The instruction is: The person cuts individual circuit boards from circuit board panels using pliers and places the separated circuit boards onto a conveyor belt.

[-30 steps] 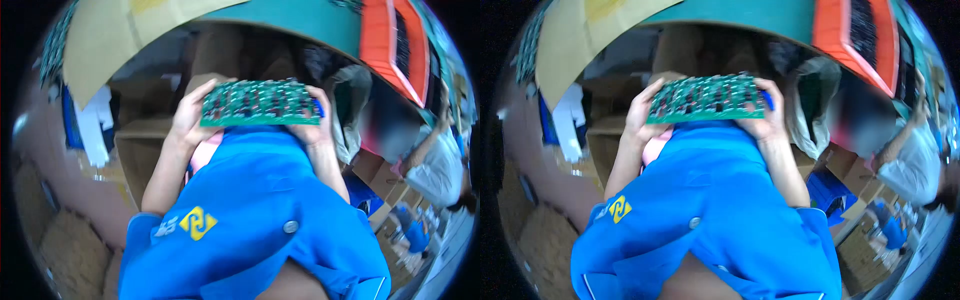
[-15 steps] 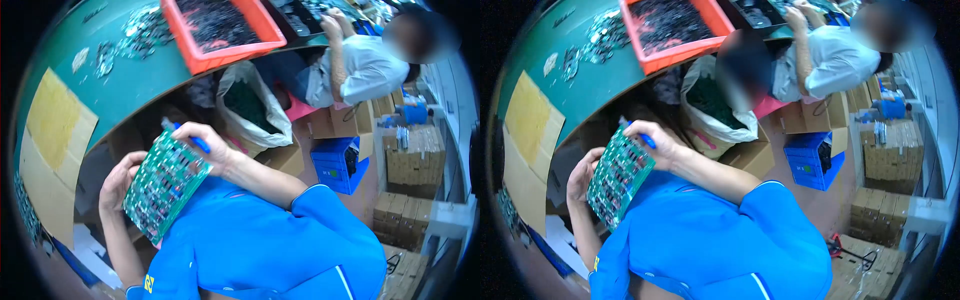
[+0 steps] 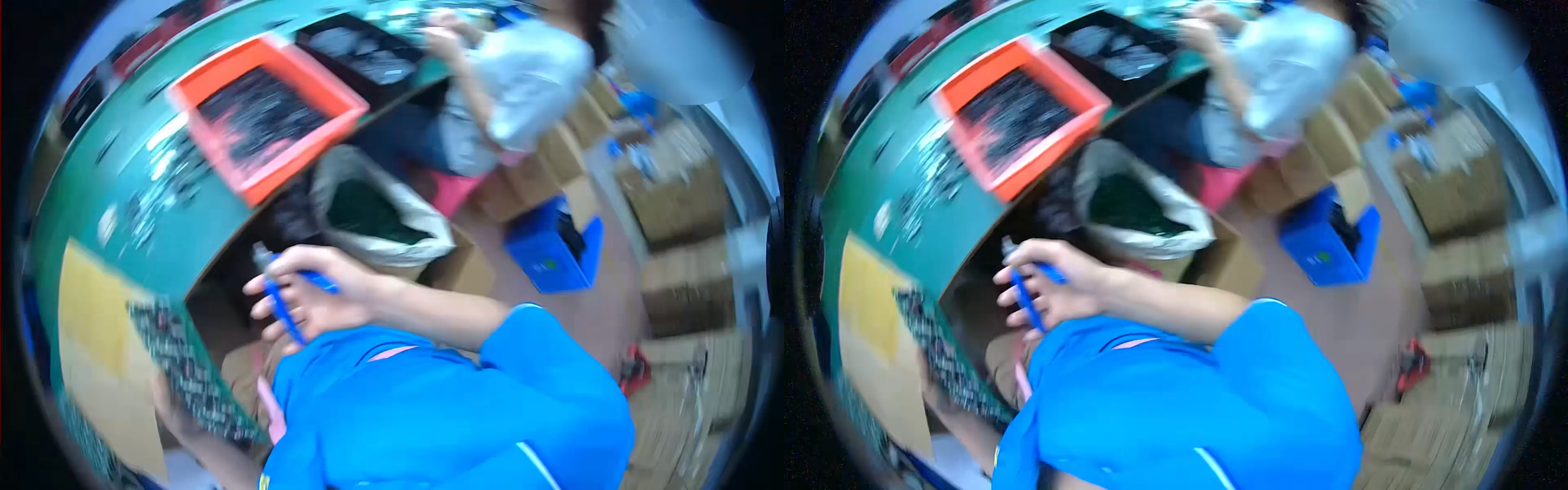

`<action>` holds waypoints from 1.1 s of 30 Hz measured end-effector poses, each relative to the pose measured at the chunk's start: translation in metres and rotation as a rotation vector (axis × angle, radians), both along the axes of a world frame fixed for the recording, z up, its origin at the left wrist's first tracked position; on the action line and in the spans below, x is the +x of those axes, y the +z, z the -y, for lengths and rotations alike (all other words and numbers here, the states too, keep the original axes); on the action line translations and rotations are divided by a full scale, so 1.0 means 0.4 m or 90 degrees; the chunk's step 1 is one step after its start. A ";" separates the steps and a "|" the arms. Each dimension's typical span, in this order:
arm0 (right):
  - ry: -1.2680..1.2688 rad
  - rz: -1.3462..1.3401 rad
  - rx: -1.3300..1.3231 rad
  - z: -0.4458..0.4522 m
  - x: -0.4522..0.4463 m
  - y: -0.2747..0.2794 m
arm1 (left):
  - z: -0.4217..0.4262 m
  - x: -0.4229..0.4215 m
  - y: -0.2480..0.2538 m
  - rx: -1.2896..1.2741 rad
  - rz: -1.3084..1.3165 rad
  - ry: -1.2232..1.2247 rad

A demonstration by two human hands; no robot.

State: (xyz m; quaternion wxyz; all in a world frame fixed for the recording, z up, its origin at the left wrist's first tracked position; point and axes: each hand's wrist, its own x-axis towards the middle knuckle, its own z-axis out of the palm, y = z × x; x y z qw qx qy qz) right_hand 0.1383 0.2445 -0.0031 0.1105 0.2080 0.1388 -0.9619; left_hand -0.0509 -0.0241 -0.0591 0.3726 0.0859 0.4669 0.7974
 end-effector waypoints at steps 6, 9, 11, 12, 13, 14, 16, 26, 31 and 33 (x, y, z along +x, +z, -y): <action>0.155 -0.138 0.389 0.032 -0.056 0.046 | -0.025 0.094 0.121 0.004 0.008 0.145; 0.164 -0.225 0.627 0.067 -0.108 0.060 | -0.014 0.137 0.126 -0.013 -0.002 0.178; 0.167 -0.254 0.749 0.076 -0.158 0.047 | -0.010 0.135 0.115 0.009 -0.053 0.174; 0.175 -0.251 0.744 0.074 -0.168 0.041 | -0.007 0.141 0.111 0.004 -0.046 0.179; 0.190 -0.257 0.753 0.074 -0.174 0.033 | -0.005 0.145 0.109 0.001 -0.059 0.188; 0.202 -0.262 0.764 0.074 -0.179 0.027 | -0.003 0.148 0.107 -0.001 -0.073 0.194; 0.225 -0.269 0.788 0.067 -0.189 0.019 | -0.009 0.146 0.104 -0.002 -0.099 0.203; 0.203 -0.252 0.639 0.014 -0.197 -0.006 | -0.068 0.144 0.093 -0.037 -0.137 0.213; 0.198 -0.210 0.968 0.019 -0.205 0.004 | -0.085 0.162 0.104 -0.174 -0.353 0.224; 0.158 -0.228 1.049 0.026 -0.215 -0.011 | -0.107 0.172 0.094 -0.219 -0.383 0.239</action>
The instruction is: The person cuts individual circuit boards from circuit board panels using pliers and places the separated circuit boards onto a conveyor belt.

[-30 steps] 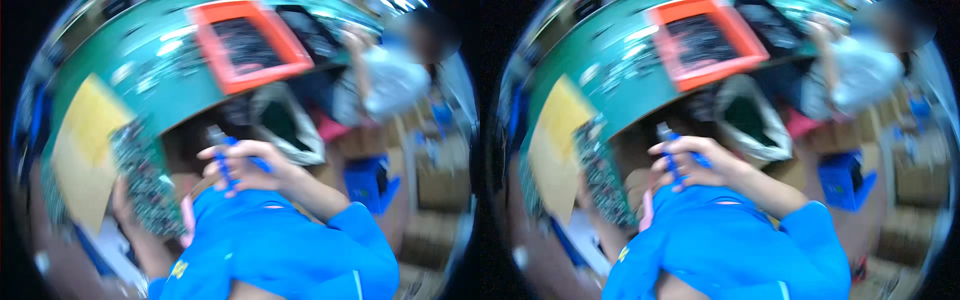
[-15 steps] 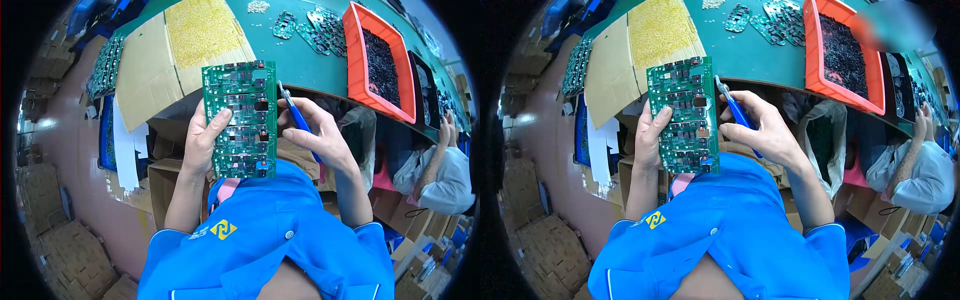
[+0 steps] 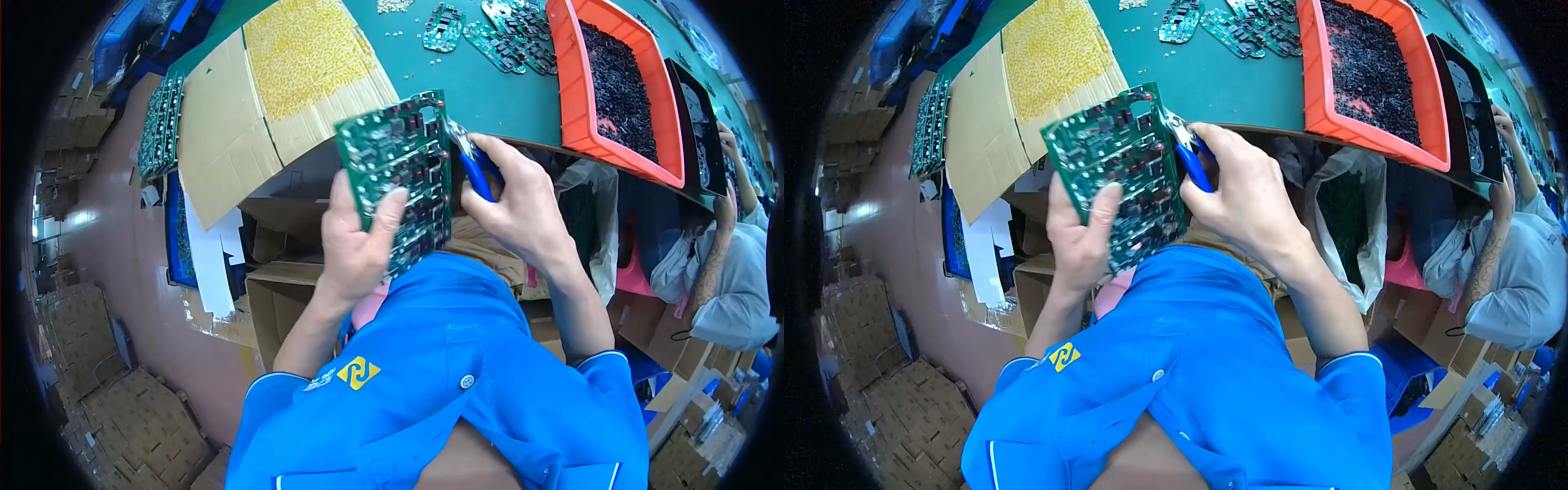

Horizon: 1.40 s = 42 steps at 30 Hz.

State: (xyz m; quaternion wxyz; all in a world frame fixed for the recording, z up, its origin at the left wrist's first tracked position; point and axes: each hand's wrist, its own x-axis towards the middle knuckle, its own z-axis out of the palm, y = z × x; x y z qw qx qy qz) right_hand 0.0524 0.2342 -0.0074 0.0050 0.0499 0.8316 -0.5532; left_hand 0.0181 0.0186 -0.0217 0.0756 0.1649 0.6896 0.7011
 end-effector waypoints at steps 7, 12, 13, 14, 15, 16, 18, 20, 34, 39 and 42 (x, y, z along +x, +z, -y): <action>0.019 0.008 0.002 -0.028 -0.031 0.035 | -0.017 -0.039 -0.025 0.111 0.104 0.052; 0.095 0.082 -0.170 -0.048 0.007 -0.013 | -0.028 -0.054 -0.008 0.230 0.210 0.071; 0.109 0.090 -0.200 -0.052 0.019 -0.025 | -0.031 -0.053 -0.009 0.246 0.228 0.076; 0.105 0.097 -0.203 -0.057 0.031 -0.034 | -0.032 -0.053 -0.015 0.243 0.235 0.076; 0.114 0.098 -0.215 -0.062 0.042 -0.043 | -0.032 -0.054 -0.023 0.244 0.236 0.079; 0.123 0.098 -0.225 -0.067 0.052 -0.051 | -0.031 -0.057 -0.030 0.247 0.235 0.081; 0.141 0.094 -0.245 -0.074 0.065 -0.060 | -0.033 -0.060 -0.040 0.252 0.230 0.085; 0.142 0.098 -0.238 -0.076 0.075 -0.061 | -0.037 -0.058 -0.040 0.253 0.232 0.083; 0.010 -0.078 0.289 0.007 0.093 -0.067 | -0.069 -0.017 -0.049 0.085 -0.055 0.136; -0.105 -0.107 0.262 -0.055 0.153 -0.039 | -0.059 -0.035 -0.019 0.106 0.130 0.201; -0.135 -0.070 0.335 -0.105 0.263 -0.018 | -0.052 -0.036 -0.014 0.138 0.170 0.139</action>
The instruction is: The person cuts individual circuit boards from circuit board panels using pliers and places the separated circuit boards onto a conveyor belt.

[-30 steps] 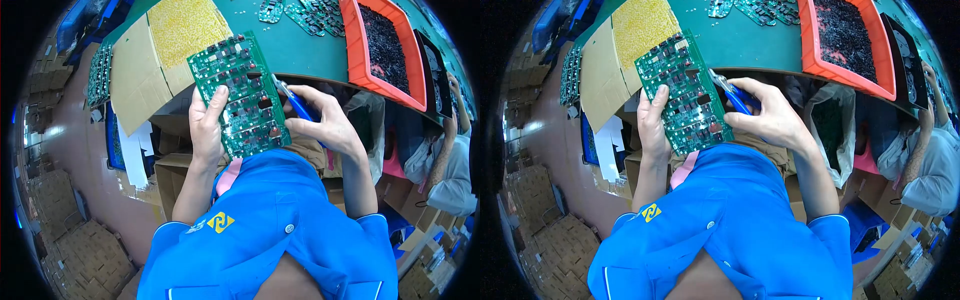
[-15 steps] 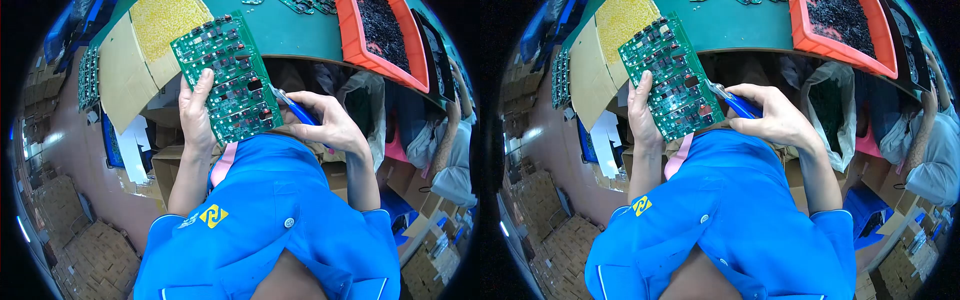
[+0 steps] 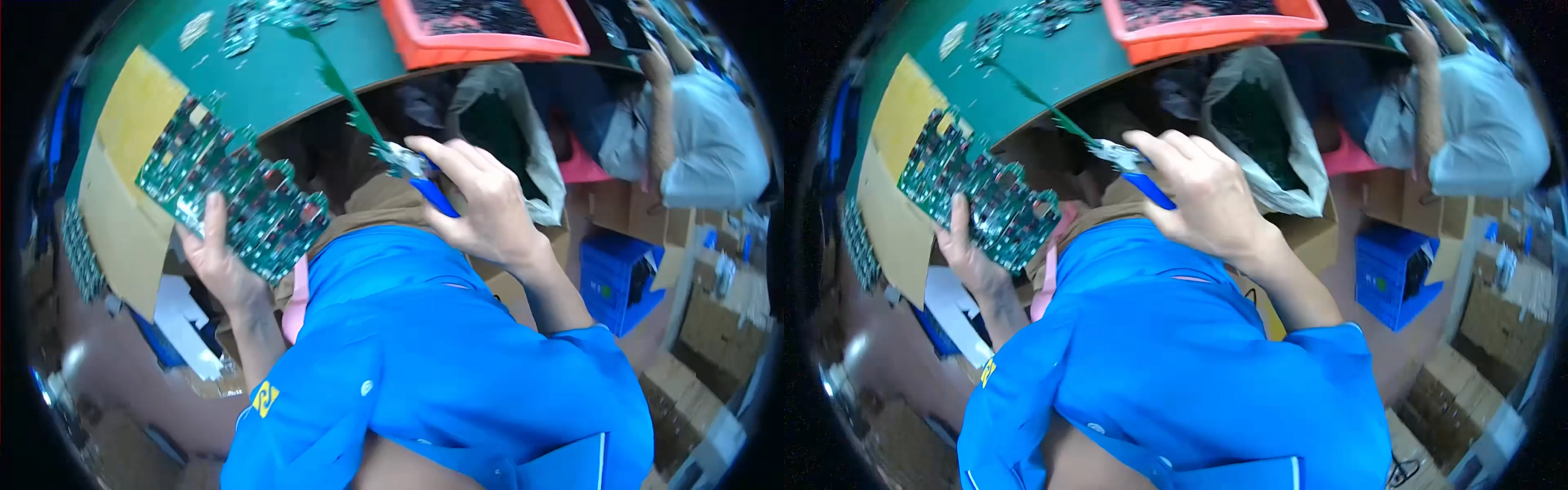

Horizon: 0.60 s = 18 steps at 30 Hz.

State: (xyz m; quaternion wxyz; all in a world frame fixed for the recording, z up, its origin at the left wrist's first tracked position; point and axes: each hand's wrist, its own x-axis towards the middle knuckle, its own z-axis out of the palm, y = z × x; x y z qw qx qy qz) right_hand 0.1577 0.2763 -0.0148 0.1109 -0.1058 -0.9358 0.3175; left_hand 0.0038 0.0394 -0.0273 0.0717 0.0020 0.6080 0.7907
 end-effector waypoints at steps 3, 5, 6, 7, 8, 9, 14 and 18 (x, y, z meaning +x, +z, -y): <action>-0.076 0.049 0.090 -0.046 0.132 -0.028 | -0.014 -0.002 -0.011 0.019 0.019 -0.065; -0.140 0.105 0.129 -0.087 0.203 -0.057 | -0.007 0.000 -0.016 -0.014 0.023 -0.130; -0.199 0.153 0.164 -0.111 0.234 -0.080 | 0.004 -0.001 -0.014 -0.034 0.018 -0.155; -0.236 0.194 0.191 -0.142 0.264 -0.126 | 0.001 -0.001 -0.008 -0.071 0.006 -0.199; -0.266 0.227 0.216 -0.178 0.280 -0.178 | -0.010 -0.003 0.001 -0.113 -0.011 -0.234; -0.237 0.203 0.209 -0.205 0.294 -0.211 | -0.016 -0.010 0.010 -0.151 -0.027 -0.272; -0.129 0.250 0.137 -0.202 0.153 -0.122 | 0.014 -0.071 0.051 -0.207 -0.036 -0.458; 0.083 0.062 0.053 -0.099 0.003 0.076 | 0.039 -0.126 0.067 -0.432 -0.154 -0.691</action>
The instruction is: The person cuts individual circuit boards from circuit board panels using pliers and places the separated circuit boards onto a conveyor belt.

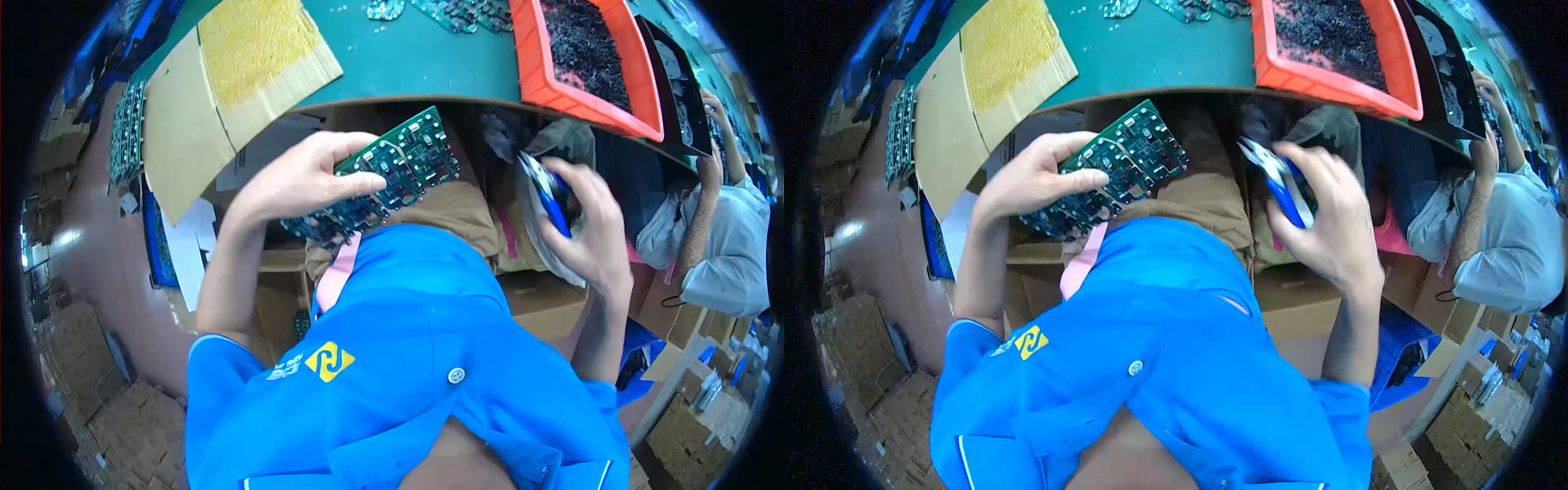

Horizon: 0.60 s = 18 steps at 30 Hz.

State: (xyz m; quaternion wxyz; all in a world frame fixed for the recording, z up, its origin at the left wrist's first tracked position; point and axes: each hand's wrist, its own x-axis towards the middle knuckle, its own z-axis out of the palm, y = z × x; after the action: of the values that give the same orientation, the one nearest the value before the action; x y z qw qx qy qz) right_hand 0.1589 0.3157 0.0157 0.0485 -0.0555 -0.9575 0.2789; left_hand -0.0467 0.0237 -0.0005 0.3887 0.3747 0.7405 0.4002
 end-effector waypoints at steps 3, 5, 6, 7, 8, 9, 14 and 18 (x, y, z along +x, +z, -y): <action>0.161 -0.081 0.071 0.039 -0.098 0.031 | -0.006 -0.012 0.025 -0.095 -0.042 -0.106; 0.202 -0.089 0.087 0.059 -0.143 0.022 | -0.007 -0.013 0.044 -0.125 -0.064 -0.121; 0.237 -0.100 0.109 0.069 -0.163 0.017 | -0.008 -0.013 0.053 -0.150 -0.090 -0.143; 0.272 -0.111 0.134 0.076 -0.180 0.013 | -0.011 -0.012 0.061 -0.173 -0.116 -0.165; 0.306 -0.123 0.160 0.080 -0.191 0.010 | -0.012 -0.011 0.067 -0.194 -0.143 -0.188; 0.310 -0.122 0.158 0.081 -0.200 0.007 | -0.013 -0.009 0.073 -0.196 -0.140 -0.184; 0.356 -0.103 0.169 0.082 -0.212 0.000 | -0.030 -0.005 0.090 -0.222 -0.219 -0.209; 0.390 -0.005 0.147 0.078 -0.215 0.013 | -0.058 -0.016 0.103 -0.278 -0.310 -0.338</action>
State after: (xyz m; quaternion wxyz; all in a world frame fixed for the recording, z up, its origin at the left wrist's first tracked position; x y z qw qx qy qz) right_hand 0.0727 0.2844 0.0207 -0.0284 0.2421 -0.9548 0.1702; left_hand -0.0530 0.0470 0.0405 0.3624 0.5448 0.7560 0.0200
